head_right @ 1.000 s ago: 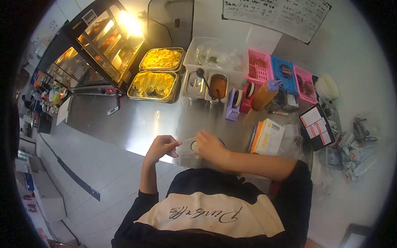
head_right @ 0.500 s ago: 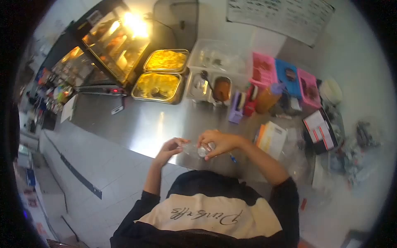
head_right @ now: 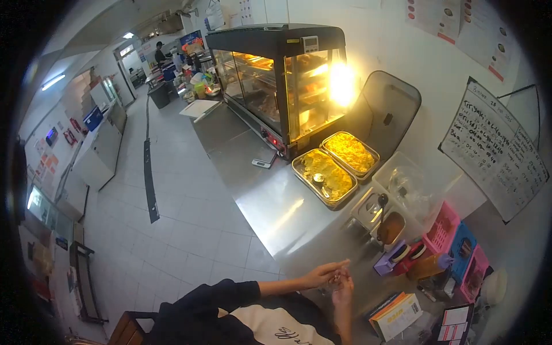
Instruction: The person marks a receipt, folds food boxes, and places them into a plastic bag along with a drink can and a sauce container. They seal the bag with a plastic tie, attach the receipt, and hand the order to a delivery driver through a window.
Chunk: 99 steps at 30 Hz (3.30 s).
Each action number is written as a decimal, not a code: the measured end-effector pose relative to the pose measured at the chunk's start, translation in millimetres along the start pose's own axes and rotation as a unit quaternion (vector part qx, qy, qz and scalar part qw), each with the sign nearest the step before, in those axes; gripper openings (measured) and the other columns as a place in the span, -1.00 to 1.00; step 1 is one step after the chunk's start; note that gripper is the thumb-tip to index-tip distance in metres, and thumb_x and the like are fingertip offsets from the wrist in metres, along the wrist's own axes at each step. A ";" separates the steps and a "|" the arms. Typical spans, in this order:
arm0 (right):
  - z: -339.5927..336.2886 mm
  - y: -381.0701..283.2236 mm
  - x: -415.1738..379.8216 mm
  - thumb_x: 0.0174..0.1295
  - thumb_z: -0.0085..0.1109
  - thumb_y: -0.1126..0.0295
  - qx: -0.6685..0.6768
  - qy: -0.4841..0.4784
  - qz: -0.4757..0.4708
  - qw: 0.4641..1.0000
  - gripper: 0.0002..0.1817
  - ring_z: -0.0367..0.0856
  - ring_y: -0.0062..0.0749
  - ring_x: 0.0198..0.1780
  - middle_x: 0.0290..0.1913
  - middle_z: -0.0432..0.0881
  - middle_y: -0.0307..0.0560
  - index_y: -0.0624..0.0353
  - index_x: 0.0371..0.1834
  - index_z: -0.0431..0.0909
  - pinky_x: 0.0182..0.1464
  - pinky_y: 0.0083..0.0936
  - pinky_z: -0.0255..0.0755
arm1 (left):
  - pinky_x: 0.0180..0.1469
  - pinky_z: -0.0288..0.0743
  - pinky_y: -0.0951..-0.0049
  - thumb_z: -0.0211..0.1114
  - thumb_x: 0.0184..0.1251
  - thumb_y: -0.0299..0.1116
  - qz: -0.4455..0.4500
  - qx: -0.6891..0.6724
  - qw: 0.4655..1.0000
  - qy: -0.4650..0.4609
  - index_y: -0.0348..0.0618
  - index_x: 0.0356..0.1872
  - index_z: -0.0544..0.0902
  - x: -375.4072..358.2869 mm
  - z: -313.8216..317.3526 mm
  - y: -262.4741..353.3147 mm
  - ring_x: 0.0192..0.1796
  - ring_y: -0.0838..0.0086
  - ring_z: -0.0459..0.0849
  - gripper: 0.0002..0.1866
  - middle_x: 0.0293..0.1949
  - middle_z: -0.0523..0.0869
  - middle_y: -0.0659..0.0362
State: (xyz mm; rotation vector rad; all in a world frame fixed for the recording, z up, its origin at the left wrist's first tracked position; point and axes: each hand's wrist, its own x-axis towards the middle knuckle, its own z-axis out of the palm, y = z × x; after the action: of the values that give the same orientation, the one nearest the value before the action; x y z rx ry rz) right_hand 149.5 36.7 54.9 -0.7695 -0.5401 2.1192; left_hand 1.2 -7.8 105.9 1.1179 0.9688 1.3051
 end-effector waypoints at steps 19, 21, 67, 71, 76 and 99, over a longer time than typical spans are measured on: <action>35.0 -34.2 -50.2 0.19 0.16 0.54 -0.641 0.029 -0.330 0.693 -0.93 0.60 -0.31 -0.25 -0.22 0.55 -0.05 0.30 -0.37 0.64 -0.17 -0.39 0.49 | -0.09 0.59 0.37 0.08 0.25 -0.56 -0.167 -0.108 0.980 0.032 -0.13 0.19 0.11 19.2 -5.4 -21.9 -0.11 0.30 0.60 -0.49 -0.02 0.38 0.04; 50.0 -35.9 -54.4 0.15 0.20 0.50 -0.661 0.073 -0.351 0.659 -0.90 0.59 -0.20 -0.23 -0.19 0.53 0.02 0.30 -0.31 0.60 -0.16 -0.39 0.48 | -0.08 0.59 0.36 0.03 0.28 -0.54 -0.137 -0.065 0.988 0.029 -0.13 0.18 0.14 23.8 -7.7 -23.4 -0.12 0.31 0.60 -0.54 0.01 0.40 0.03; -273.5 -178.3 -286.4 0.02 0.37 0.08 -0.526 0.353 -0.083 0.769 -0.04 0.55 -0.19 -0.20 -0.13 0.50 0.00 0.06 0.47 0.05 -0.26 -0.37 0.45 | 0.04 0.43 0.08 0.45 -0.05 -0.18 -0.119 0.518 0.825 -0.195 -0.32 0.36 0.11 21.4 415.7 -96.5 0.05 -0.03 0.57 -0.04 0.07 0.47 -0.33; -290.6 -185.6 -291.8 0.00 0.32 0.29 -0.653 0.226 -0.045 0.721 -0.17 0.58 -0.22 -0.18 -0.04 0.52 0.01 0.10 0.40 0.18 -0.17 -0.39 0.46 | -0.19 0.49 -0.04 0.37 -0.01 -0.33 -0.284 0.375 0.850 -0.237 -0.20 0.15 0.25 11.0 400.1 -127.6 -0.19 -0.14 0.63 -0.32 -0.21 0.57 -0.29; -352.9 -239.4 -312.2 0.02 0.35 0.19 -0.737 0.109 0.161 0.647 -0.25 0.54 -0.10 0.07 0.12 0.51 0.10 0.16 0.31 0.32 0.12 -0.33 0.39 | -0.30 0.51 -0.05 0.31 0.01 -0.42 -0.189 0.442 0.875 -0.064 -0.08 -0.05 0.31 -1.5 346.0 -63.9 -0.36 -0.14 0.64 -0.53 -0.47 0.64 -0.18; -344.0 -453.7 41.0 -0.04 0.04 0.71 -0.824 0.122 -0.273 0.482 -0.56 0.62 0.18 -0.24 -0.32 0.62 0.28 0.23 -0.02 0.35 -0.22 -0.11 0.44 | -0.26 0.51 -0.01 0.20 0.31 -0.05 -0.297 0.336 0.894 -0.013 -0.18 0.08 0.32 -4.7 382.0 -43.5 -0.29 -0.16 0.65 -0.50 -0.40 0.66 -0.21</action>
State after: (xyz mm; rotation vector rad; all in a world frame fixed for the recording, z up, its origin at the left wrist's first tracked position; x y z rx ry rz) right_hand 608.5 376.0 64.8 -1.4561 -2.3166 0.2287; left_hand 382.4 -36.6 146.4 1.1908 1.6527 0.4474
